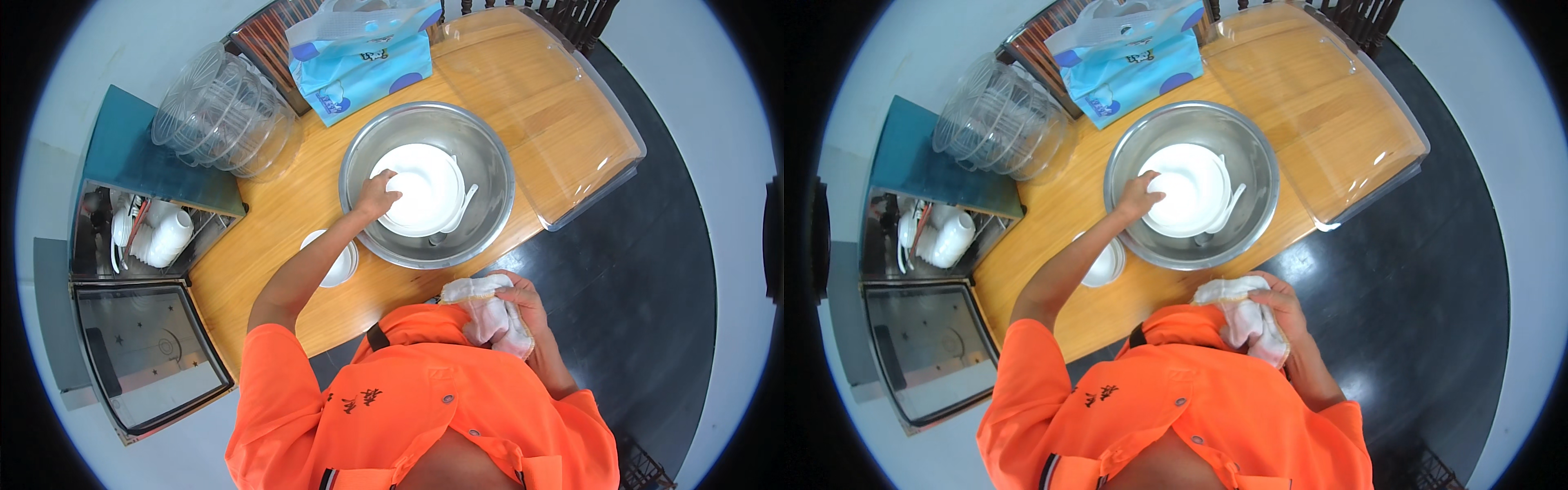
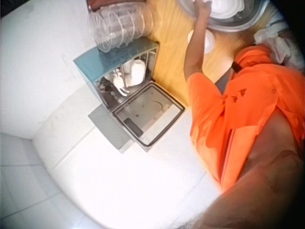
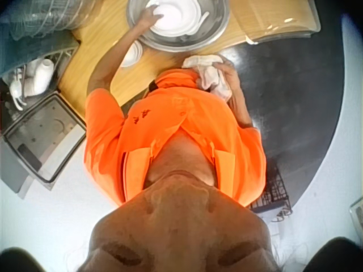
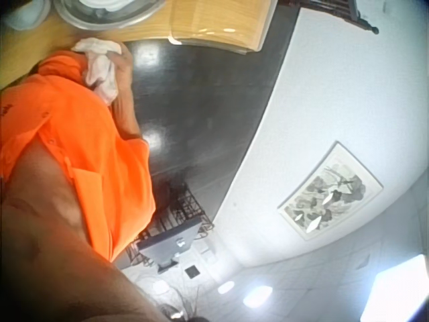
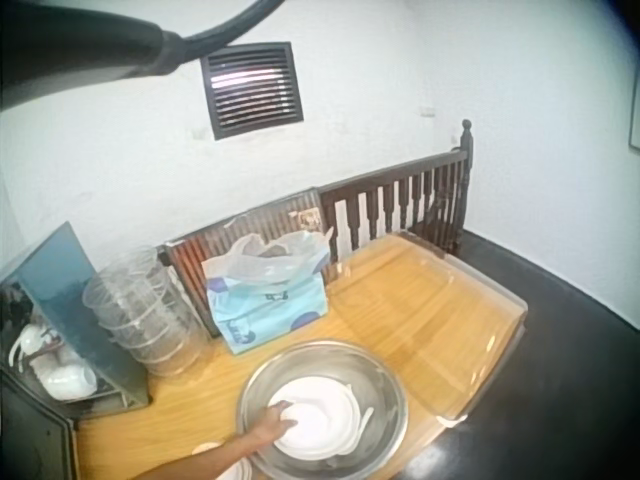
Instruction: The person wipes white ceramic bowls and plates with a cloth, taking them from a metal basin and placing them into a glass-fronted dish cabinet. The person handles the items one by one, wiping the interior and exterior surfaces before stacking them inside the cabinet.
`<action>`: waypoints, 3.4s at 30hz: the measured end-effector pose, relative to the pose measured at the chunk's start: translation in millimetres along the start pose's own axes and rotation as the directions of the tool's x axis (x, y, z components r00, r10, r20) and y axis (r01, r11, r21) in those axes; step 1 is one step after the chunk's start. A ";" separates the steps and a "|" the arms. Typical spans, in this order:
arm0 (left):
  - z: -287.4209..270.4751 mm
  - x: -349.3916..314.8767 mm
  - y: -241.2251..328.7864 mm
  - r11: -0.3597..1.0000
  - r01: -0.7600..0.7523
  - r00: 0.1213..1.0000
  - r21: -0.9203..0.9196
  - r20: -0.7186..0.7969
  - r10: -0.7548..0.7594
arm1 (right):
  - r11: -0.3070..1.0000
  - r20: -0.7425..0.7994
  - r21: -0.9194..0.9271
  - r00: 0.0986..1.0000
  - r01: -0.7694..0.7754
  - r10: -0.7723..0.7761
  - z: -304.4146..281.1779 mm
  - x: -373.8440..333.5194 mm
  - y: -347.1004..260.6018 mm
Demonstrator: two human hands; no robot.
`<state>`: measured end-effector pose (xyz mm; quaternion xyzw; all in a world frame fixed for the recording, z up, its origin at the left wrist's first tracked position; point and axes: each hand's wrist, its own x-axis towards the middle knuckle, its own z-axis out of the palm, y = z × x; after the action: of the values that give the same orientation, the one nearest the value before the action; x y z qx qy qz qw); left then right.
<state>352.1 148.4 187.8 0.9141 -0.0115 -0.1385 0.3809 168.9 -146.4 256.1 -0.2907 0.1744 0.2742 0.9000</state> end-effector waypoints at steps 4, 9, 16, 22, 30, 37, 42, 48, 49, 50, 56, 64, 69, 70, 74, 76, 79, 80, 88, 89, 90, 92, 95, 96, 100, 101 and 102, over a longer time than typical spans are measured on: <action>6.5 2.2 -6.7 0.997 0.077 0.996 0.002 -0.039 -0.077 | 1.000 0.000 0.004 1.000 0.014 -0.014 2.7 -5.8 2.9; 6.8 9.6 -16.6 0.999 0.053 0.993 0.002 -0.104 -0.052 | 0.998 -0.040 0.054 0.998 0.045 -0.043 -1.7 -11.3 7.4; 5.3 8.6 -8.1 0.990 0.118 0.979 0.073 -0.177 -0.103 | 0.993 -0.055 0.087 0.996 0.078 -0.073 -10.8 -16.8 6.1; -2.3 8.6 -9.7 0.977 0.163 0.984 0.136 -0.090 -0.151 | 0.994 -0.049 0.074 0.996 0.083 -0.080 -13.8 -17.2 3.0; -2.0 -6.5 13.3 0.965 0.242 0.954 -0.096 -0.156 -0.255 | 0.997 -0.020 0.029 0.997 0.071 -0.070 -21.7 -9.2 -1.2; -1.7 -22.2 13.0 0.977 -0.017 0.898 -0.213 -0.433 -0.078 | 0.996 0.013 -0.031 0.996 0.083 -0.083 -18.9 2.4 -10.5; -11.0 -47.3 35.8 -0.078 0.092 0.940 -0.993 0.112 -0.324 | 0.987 0.069 -0.027 0.985 0.161 -0.159 13.7 16.2 -39.7; 13.5 -67.7 43.7 -0.606 0.143 0.990 -0.782 0.101 0.103 | 0.743 0.077 -0.515 0.886 0.428 -0.458 75.2 49.9 -63.5; 5.6 -72.2 63.4 -0.610 0.185 0.981 -0.770 0.109 0.160 | 0.663 0.104 -0.572 0.844 0.483 -0.526 82.2 59.3 -63.7; 8.9 -68.0 65.3 -0.619 0.226 0.972 -0.752 0.136 0.189 | 0.620 0.213 -0.548 0.811 0.561 -0.546 97.9 65.3 -59.5; 15.8 -74.7 74.3 -0.606 0.020 1.000 -0.795 0.014 0.015 | -0.674 0.849 -0.443 0.518 0.592 -0.103 115.4 126.3 -19.7; 30.0 -78.3 76.5 -0.516 0.065 0.950 -0.854 0.212 -0.231 | -0.567 0.814 -0.508 0.577 0.648 -0.069 123.1 147.7 0.5; 19.9 -76.3 69.8 -0.372 -0.037 0.981 -0.928 0.038 -0.192 | -0.765 0.710 -0.471 0.703 0.440 -0.032 121.5 146.9 -7.8; 16.3 -75.1 70.5 -0.324 0.010 0.957 -0.946 0.103 -0.271 | -0.681 0.740 -0.485 0.672 0.549 0.015 118.2 141.6 -5.3; 16.6 -81.1 81.1 -0.361 0.053 0.947 -0.931 0.161 -0.277 | -0.628 0.787 -0.525 0.609 0.574 -0.101 120.5 141.1 6.2; 16.1 -74.2 80.1 -0.399 0.001 0.963 -0.917 0.108 -0.246 | -0.720 0.842 -0.472 0.503 0.509 -0.196 123.3 149.0 -5.5; 0.9 -77.6 81.2 -0.261 -0.117 0.980 -0.958 -0.070 -0.185 | -0.690 0.829 -0.558 0.345 0.461 -0.440 113.4 151.4 -44.6; -6.6 -81.9 82.8 -0.262 -0.127 0.976 -0.957 -0.074 -0.204 | -0.286 0.628 -0.762 0.552 0.582 -0.549 106.0 148.5 -52.4; -1.7 -95.9 111.4 -0.050 -0.121 0.966 -0.991 -0.106 -0.237 | 0.667 0.327 -0.556 0.868 0.496 -0.373 90.7 114.1 -28.7; 1.1 -97.2 112.7 0.091 -0.208 0.945 -0.974 -0.224 -0.238 | 0.571 0.387 -0.606 0.833 0.553 -0.396 90.2 112.5 -28.5; 4.1 -99.5 113.3 0.230 -0.289 0.915 -0.929 -0.339 -0.221 | 0.589 0.366 -0.603 0.842 0.538 -0.395 86.4 114.9 -31.3; 3.0 -109.3 108.6 0.613 -0.440 0.794 -0.657 -0.603 -0.076 | 0.550 0.350 -0.645 0.845 0.530 -0.405 79.0 117.7 -40.0; -25.0 -136.2 100.8 0.762 -0.503 0.463 0.408 -0.617 0.636 | 0.530 0.327 -0.703 0.878 0.473 -0.349 77.1 114.7 -54.6; -27.2 -140.9 98.2 0.683 -0.541 0.480 0.491 -0.487 0.730 | 0.528 0.322 -0.721 0.892 0.448 -0.317 79.3 113.1 -57.6; -27.0 -142.9 92.9 0.488 -0.649 0.439 0.583 -0.237 0.867 | 0.725 0.211 -0.649 0.970 0.231 -0.120 92.3 114.1 -55.1; -27.7 -140.6 89.7 0.503 -0.669 0.436 0.547 -0.259 0.862 | 0.770 0.170 -0.615 0.982 0.169 -0.081 96.0 115.9 -54.3; -29.7 -138.4 87.1 0.517 -0.687 0.434 0.511 -0.282 0.856 | 0.810 0.130 -0.577 0.991 0.107 -0.038 98.7 116.5 -53.8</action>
<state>234.3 124.7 302.5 0.8522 -0.3572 0.3011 0.2356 308.0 -76.4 300.0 -0.5426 0.0201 0.2956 0.7860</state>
